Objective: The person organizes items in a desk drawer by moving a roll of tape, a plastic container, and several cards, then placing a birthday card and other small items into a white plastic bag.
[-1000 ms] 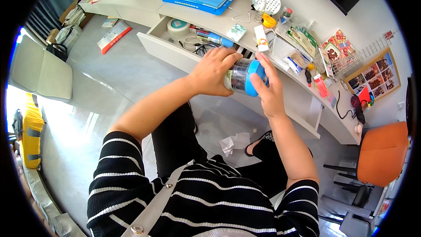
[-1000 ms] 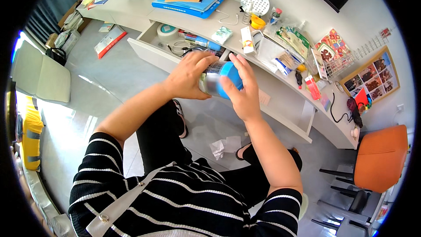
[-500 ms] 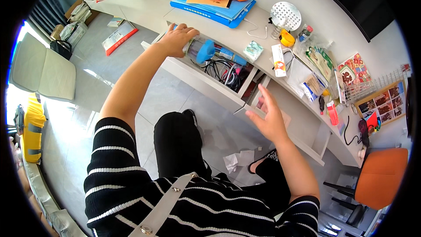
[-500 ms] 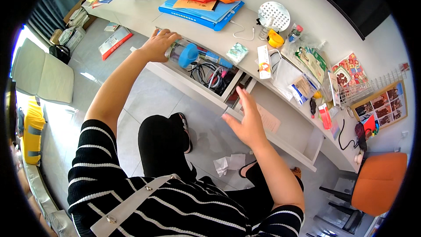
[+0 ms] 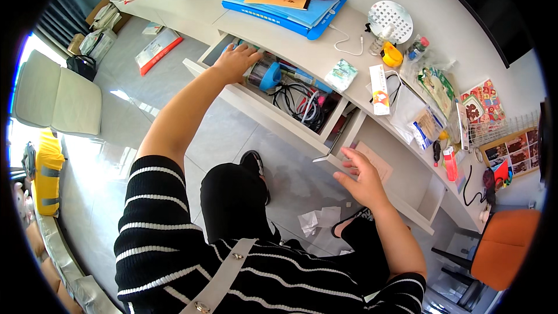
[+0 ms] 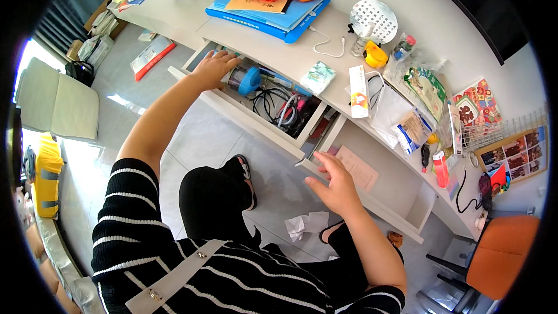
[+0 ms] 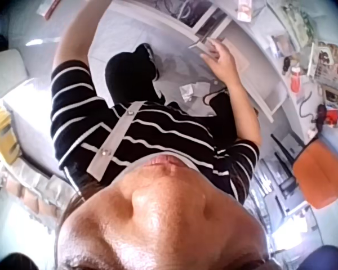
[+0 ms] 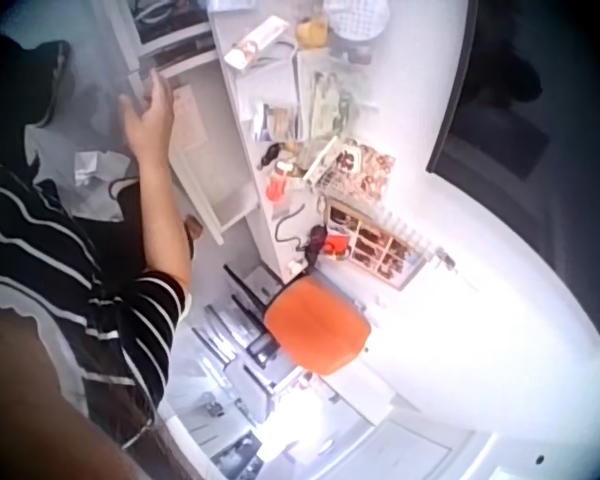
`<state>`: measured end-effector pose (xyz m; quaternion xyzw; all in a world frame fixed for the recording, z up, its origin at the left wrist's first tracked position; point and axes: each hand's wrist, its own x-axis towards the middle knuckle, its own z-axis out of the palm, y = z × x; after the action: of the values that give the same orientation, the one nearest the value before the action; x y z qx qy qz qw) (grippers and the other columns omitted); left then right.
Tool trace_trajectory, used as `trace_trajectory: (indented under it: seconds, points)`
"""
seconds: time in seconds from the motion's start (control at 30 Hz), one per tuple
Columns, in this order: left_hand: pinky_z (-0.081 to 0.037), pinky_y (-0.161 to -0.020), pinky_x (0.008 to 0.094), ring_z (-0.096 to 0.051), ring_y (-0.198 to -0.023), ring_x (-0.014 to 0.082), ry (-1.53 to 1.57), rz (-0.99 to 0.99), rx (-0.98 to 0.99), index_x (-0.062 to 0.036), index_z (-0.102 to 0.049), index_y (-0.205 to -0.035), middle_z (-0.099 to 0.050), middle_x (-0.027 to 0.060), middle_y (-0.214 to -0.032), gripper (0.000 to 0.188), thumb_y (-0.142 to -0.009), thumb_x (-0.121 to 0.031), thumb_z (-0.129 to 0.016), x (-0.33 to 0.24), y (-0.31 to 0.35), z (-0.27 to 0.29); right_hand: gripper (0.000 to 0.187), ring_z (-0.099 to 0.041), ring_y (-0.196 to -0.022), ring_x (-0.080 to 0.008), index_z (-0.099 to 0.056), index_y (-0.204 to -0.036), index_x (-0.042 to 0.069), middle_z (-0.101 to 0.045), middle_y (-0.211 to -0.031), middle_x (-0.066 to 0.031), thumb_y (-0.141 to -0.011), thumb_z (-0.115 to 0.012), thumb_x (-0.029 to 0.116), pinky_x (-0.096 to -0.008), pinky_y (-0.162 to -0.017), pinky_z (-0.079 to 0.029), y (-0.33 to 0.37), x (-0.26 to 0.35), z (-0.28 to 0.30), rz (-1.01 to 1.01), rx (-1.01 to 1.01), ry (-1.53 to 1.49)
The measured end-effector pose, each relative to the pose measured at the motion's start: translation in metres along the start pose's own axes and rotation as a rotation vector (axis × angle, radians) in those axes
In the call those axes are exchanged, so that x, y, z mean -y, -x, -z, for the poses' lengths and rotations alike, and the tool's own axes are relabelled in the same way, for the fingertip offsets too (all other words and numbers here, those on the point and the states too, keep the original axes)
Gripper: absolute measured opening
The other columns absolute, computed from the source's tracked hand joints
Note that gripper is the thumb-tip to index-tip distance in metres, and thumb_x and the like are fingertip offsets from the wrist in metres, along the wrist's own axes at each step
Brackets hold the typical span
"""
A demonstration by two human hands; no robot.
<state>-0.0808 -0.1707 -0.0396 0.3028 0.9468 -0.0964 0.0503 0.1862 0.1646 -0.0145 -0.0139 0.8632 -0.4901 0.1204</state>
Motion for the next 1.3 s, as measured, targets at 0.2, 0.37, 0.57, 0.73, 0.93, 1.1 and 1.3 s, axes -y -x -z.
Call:
trace_trajectory:
  seconds: [0.2,0.37,0.57,0.73,0.93,1.1,1.3]
  points:
    - [-0.025,-0.105,0.0551,-0.036,-0.129,0.0255,0.422,0.121,-0.123,-0.0201,-0.059,-0.116,-0.048,0.002,-0.133,0.048,-0.073,-0.036,-0.073,0.011,0.017,-0.019,0.049,-0.058,-0.1,-0.0243,-0.053,-0.123,0.005,-0.052,-0.124,-0.0144,-0.079,-0.069,0.018,-0.0345,-0.084,-0.047,0.002,0.008,0.001,0.051,0.042,0.022]
    - [-0.021,-0.102,0.0629,-0.023,-0.134,0.0337,0.395,0.226,-0.044,-0.0254,-0.055,-0.122,-0.036,0.0087,-0.141,0.068,-0.064,-0.056,-0.07,0.01,0.023,-0.019,0.034,-0.064,-0.088,-0.0226,-0.061,-0.111,0.002,-0.065,-0.101,-0.0143,-0.08,-0.067,0.016,-0.0319,-0.077,-0.05,-0.012,0.002,-0.008,0.116,-0.006,-0.017]
    - [-0.015,-0.097,0.0731,-0.001,-0.137,0.0479,0.502,0.612,0.061,-0.0189,-0.037,-0.141,-0.014,0.0195,-0.15,0.122,-0.042,-0.083,-0.066,-0.015,0.01,-0.005,0.027,-0.065,-0.084,-0.017,-0.064,-0.105,0.0,-0.067,-0.094,-0.0125,-0.08,-0.067,0.011,-0.0281,-0.075,-0.049,-0.067,0.029,-0.027,0.261,-0.029,0.028]
    - [-0.029,-0.092,0.0662,-0.026,-0.127,0.0453,0.383,0.577,0.099,-0.0122,-0.051,-0.13,-0.031,0.0179,-0.141,0.109,-0.043,-0.074,-0.07,-0.022,0.011,0.004,0.027,-0.065,-0.076,-0.0169,-0.065,-0.105,0.001,-0.067,-0.091,-0.0128,-0.08,-0.066,0.014,-0.0282,-0.071,-0.05,-0.124,0.031,-0.061,0.322,-0.012,-0.025]
    - [-0.036,-0.098,0.0509,-0.03,-0.126,0.0417,0.726,0.576,-0.327,-0.0098,-0.056,-0.123,-0.036,0.0201,-0.134,0.092,-0.051,-0.064,-0.074,0.02,0.021,-0.014,0.025,-0.062,-0.069,-0.0195,-0.066,-0.101,0.002,-0.067,-0.086,-0.0124,-0.079,-0.066,0.015,-0.0294,-0.065,-0.049,-0.179,0.029,-0.084,0.332,-0.068,0.067]
    - [-0.04,-0.097,0.041,-0.039,-0.122,0.034,1.158,0.54,-0.535,-0.0064,-0.055,-0.121,-0.037,0.021,-0.129,0.084,-0.059,-0.061,-0.072,0.057,0.044,0.006,0.035,-0.054,-0.108,-0.0291,-0.061,-0.114,0.009,-0.059,-0.117,-0.0132,-0.081,-0.063,0.018,-0.0377,-0.09,-0.044,-0.238,0.021,-0.12,0.595,-0.041,0.389]
    - [-0.04,-0.097,0.0407,-0.04,-0.122,0.0328,1.231,0.487,-0.449,-0.0084,-0.055,-0.122,-0.038,0.0188,-0.129,0.079,-0.062,-0.057,-0.071,0.054,0.044,0.01,0.043,-0.029,-0.133,-0.03,-0.052,-0.128,0.024,-0.042,-0.139,-0.0073,-0.086,-0.057,0.023,-0.0532,-0.104,-0.029,-0.3,0.034,-0.177,0.701,0.285,0.755]
